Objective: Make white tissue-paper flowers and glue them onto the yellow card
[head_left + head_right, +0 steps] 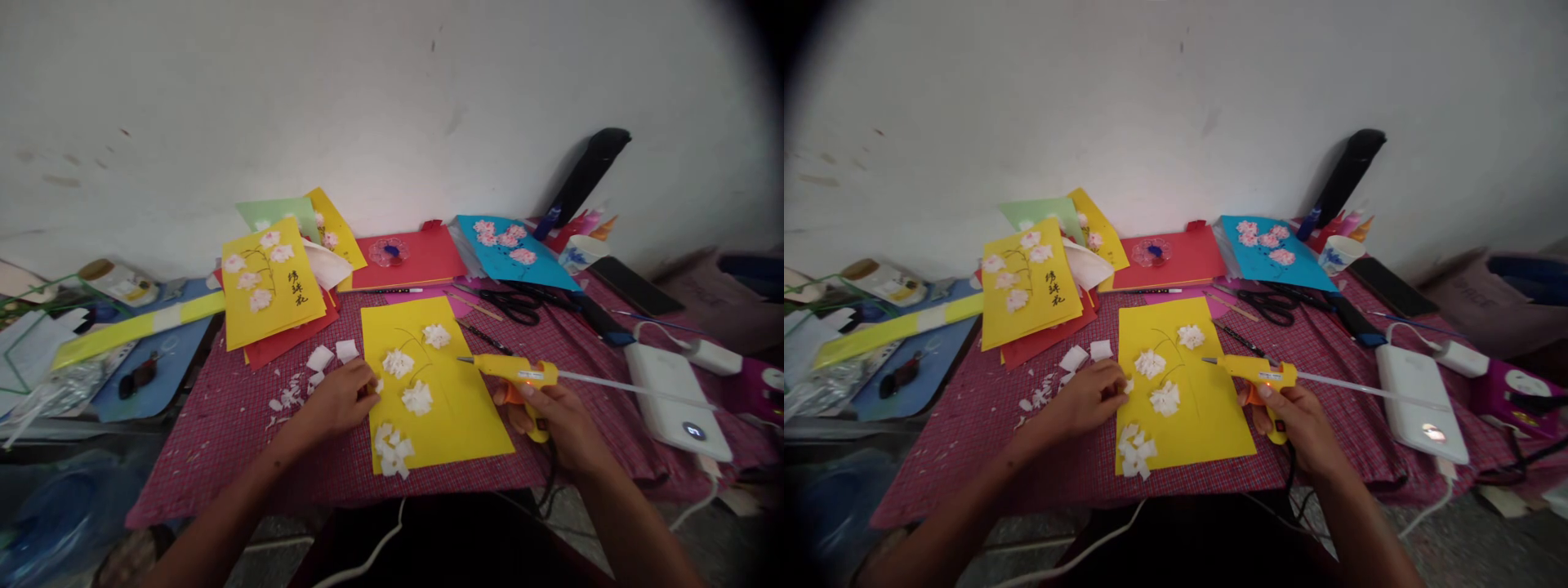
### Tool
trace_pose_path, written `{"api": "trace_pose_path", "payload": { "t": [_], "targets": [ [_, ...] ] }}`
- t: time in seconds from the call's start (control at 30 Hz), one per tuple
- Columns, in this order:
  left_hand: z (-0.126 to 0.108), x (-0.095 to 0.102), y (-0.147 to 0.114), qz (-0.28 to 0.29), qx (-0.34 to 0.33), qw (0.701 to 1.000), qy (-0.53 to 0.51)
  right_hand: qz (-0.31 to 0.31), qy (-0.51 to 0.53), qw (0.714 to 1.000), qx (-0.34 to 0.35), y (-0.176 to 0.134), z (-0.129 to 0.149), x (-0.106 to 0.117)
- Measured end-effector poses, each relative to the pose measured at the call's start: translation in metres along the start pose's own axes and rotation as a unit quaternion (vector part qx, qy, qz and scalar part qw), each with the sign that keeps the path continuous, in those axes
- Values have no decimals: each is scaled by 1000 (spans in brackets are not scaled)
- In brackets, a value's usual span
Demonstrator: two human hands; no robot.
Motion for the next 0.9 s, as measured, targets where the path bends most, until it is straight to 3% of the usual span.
{"api": "trace_pose_path", "payload": {
  "t": [0.53, 0.9],
  "targets": [
    [-4, -5, 6, 12, -49, 999, -1, -1, -10, 1000, 2, 1, 3, -1],
    [0, -8, 10, 13, 19, 1000, 9, -2, 9, 1000, -19, 0, -2, 0]
  ]
}}
Point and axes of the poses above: each hand's wrist, its own y-axis towards the middle knuckle, its own x-axis out of the back of the hand, z = x × y, the point moved 4 cm from there along y, towards the middle knuckle, and after that the axes turned 7 degrees about x, right-handed, at the moved point
